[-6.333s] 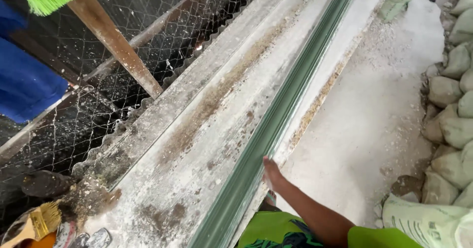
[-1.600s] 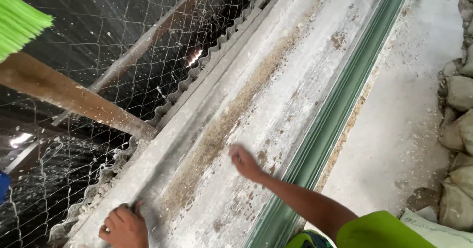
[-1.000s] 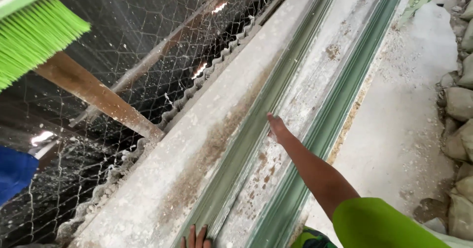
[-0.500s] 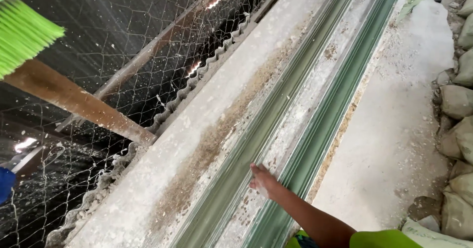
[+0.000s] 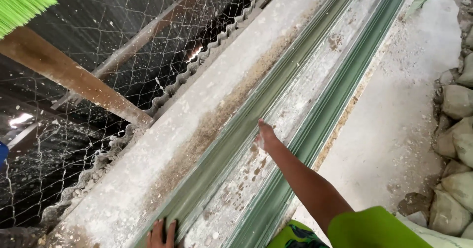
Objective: Cleaning a long mold and preparing a plaster mixture for manufacturing decorative gypsum cornices.
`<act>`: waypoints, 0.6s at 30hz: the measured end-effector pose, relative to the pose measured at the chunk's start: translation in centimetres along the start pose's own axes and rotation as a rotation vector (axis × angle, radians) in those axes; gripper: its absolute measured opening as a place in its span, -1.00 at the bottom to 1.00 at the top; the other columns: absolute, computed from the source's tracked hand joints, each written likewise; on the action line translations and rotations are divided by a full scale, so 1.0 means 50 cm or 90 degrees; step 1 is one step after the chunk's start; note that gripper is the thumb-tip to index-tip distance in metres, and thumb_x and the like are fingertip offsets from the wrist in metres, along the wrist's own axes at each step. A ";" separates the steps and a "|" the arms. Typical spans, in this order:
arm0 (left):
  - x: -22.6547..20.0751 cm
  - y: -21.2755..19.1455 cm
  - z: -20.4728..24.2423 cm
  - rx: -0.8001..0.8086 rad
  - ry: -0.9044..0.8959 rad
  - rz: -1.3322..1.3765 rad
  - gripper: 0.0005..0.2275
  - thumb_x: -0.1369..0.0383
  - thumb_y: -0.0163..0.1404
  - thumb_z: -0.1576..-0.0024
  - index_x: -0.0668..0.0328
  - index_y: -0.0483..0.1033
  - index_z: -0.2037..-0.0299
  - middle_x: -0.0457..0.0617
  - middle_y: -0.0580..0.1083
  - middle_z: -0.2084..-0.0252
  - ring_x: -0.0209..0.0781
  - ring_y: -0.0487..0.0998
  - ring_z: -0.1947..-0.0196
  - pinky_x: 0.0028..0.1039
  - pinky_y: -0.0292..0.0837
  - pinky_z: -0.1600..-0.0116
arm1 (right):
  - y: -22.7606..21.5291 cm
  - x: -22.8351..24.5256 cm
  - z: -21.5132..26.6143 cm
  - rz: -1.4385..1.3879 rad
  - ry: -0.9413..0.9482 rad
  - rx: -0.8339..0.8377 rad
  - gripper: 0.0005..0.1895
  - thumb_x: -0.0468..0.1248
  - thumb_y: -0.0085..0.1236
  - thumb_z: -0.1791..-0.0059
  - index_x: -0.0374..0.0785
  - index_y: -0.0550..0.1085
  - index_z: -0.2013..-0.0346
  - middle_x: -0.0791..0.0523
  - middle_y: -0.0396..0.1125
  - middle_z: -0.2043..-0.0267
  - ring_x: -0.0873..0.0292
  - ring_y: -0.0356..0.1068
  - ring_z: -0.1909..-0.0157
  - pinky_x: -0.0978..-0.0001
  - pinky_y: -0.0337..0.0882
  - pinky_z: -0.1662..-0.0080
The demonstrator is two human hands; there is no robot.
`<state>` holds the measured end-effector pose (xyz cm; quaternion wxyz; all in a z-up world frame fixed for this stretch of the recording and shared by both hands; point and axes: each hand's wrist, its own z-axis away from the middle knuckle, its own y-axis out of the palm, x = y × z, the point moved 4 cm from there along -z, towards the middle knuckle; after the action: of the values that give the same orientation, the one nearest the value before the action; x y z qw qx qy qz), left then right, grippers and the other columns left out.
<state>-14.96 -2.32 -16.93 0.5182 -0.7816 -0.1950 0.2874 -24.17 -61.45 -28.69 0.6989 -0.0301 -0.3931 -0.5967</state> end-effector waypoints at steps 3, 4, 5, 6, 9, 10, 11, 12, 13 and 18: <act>-0.116 -0.033 -0.075 0.020 -0.028 0.009 -0.38 0.14 0.26 0.24 -0.08 0.46 -0.13 0.30 0.31 -0.29 0.27 0.27 -0.36 0.24 0.10 -0.37 | -0.059 0.002 -0.095 0.039 -0.063 -0.033 -0.44 0.18 -0.02 -0.13 -0.24 0.33 -0.12 0.08 0.16 0.35 0.13 0.14 0.52 0.18 0.24 0.48; -0.141 -0.054 -0.095 0.034 -0.047 0.011 -0.37 0.18 0.30 0.22 -0.06 0.46 -0.15 0.30 0.30 -0.32 0.28 0.26 -0.38 0.23 0.12 -0.39 | -0.067 0.015 -0.109 0.063 -0.107 -0.060 -0.43 0.18 0.00 -0.17 -0.29 0.31 -0.10 0.07 0.03 0.37 0.14 0.08 0.52 0.17 0.23 0.47; -0.151 -0.062 -0.099 0.036 -0.052 0.010 -0.37 0.18 0.30 0.22 -0.06 0.46 -0.15 0.30 0.30 -0.32 0.28 0.26 -0.38 0.23 0.12 -0.39 | -0.062 0.028 -0.095 0.067 -0.102 -0.059 -0.43 0.18 0.00 -0.17 -0.29 0.31 -0.10 0.07 0.03 0.37 0.14 0.08 0.52 0.17 0.23 0.47; -0.161 -0.071 -0.103 0.033 -0.049 0.024 -0.37 0.20 0.30 0.21 -0.05 0.45 -0.16 0.29 0.28 -0.34 0.29 0.25 -0.38 0.24 0.11 -0.38 | -0.059 0.041 -0.081 0.128 -0.086 -0.091 -0.41 0.18 -0.05 -0.16 -0.27 0.31 -0.18 0.01 0.13 0.31 0.10 0.14 0.47 0.15 0.30 0.42; -0.195 -0.106 -0.110 0.049 -0.055 0.030 -0.39 0.25 0.27 0.16 -0.04 0.42 -0.19 0.26 0.24 -0.36 0.28 0.22 -0.40 0.21 0.08 -0.40 | -0.063 0.061 -0.045 0.223 -0.052 -0.107 -0.35 0.17 -0.10 -0.13 -0.23 0.23 -0.32 -0.05 0.22 0.11 0.00 0.31 0.28 0.10 0.48 0.29; -0.209 -0.119 -0.110 0.064 -0.054 0.025 -0.41 0.28 0.24 0.12 -0.03 0.41 -0.20 0.24 0.23 -0.38 0.26 0.20 -0.42 0.18 0.06 -0.43 | -0.067 0.064 -0.033 0.249 -0.042 -0.095 -0.31 0.17 -0.11 -0.12 -0.19 0.16 -0.39 -0.05 0.22 -0.02 -0.07 0.42 0.14 0.07 0.58 0.20; -0.214 -0.126 -0.103 0.066 -0.066 0.021 -0.41 0.28 0.24 0.12 -0.03 0.41 -0.20 0.24 0.23 -0.38 0.26 0.20 -0.42 0.18 0.06 -0.43 | -0.054 0.069 -0.011 0.257 -0.034 -0.088 -0.31 0.17 -0.11 -0.12 -0.19 0.16 -0.39 -0.05 0.22 -0.02 -0.07 0.42 0.14 0.07 0.58 0.20; -0.222 -0.133 -0.098 0.077 -0.071 0.025 -0.42 0.29 0.23 0.09 -0.02 0.40 -0.21 0.23 0.22 -0.39 0.24 0.18 -0.43 0.16 0.03 -0.44 | -0.043 0.076 0.011 0.249 -0.019 -0.091 -0.31 0.16 -0.14 -0.12 -0.24 0.18 -0.39 -0.11 0.26 -0.09 -0.11 0.42 0.06 0.06 0.58 0.16; -0.231 -0.133 -0.103 0.086 -0.069 0.033 -0.43 0.30 0.21 0.06 -0.01 0.40 -0.22 0.22 0.21 -0.40 0.23 0.16 -0.43 0.13 0.00 -0.46 | -0.035 0.097 0.033 0.240 -0.011 -0.096 -0.31 0.14 -0.18 -0.13 -0.28 0.19 -0.38 -0.17 0.30 -0.15 -0.15 0.42 -0.01 0.05 0.58 0.12; -0.245 -0.140 -0.108 0.115 -0.086 0.029 -0.44 0.31 0.20 0.04 -0.03 0.40 -0.23 0.20 0.19 -0.41 0.20 0.13 -0.44 0.11 -0.05 -0.47 | -0.054 0.133 0.081 0.304 0.016 -0.066 -0.36 0.03 -0.19 -0.17 -0.45 0.18 -0.34 -0.26 0.33 -0.05 -0.19 0.49 0.04 0.03 0.60 0.07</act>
<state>-20.76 -10.76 -5.81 0.5652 -0.7149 -0.1849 0.3677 -28.71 -65.55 -23.17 0.8227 -0.1504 -0.3351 -0.4339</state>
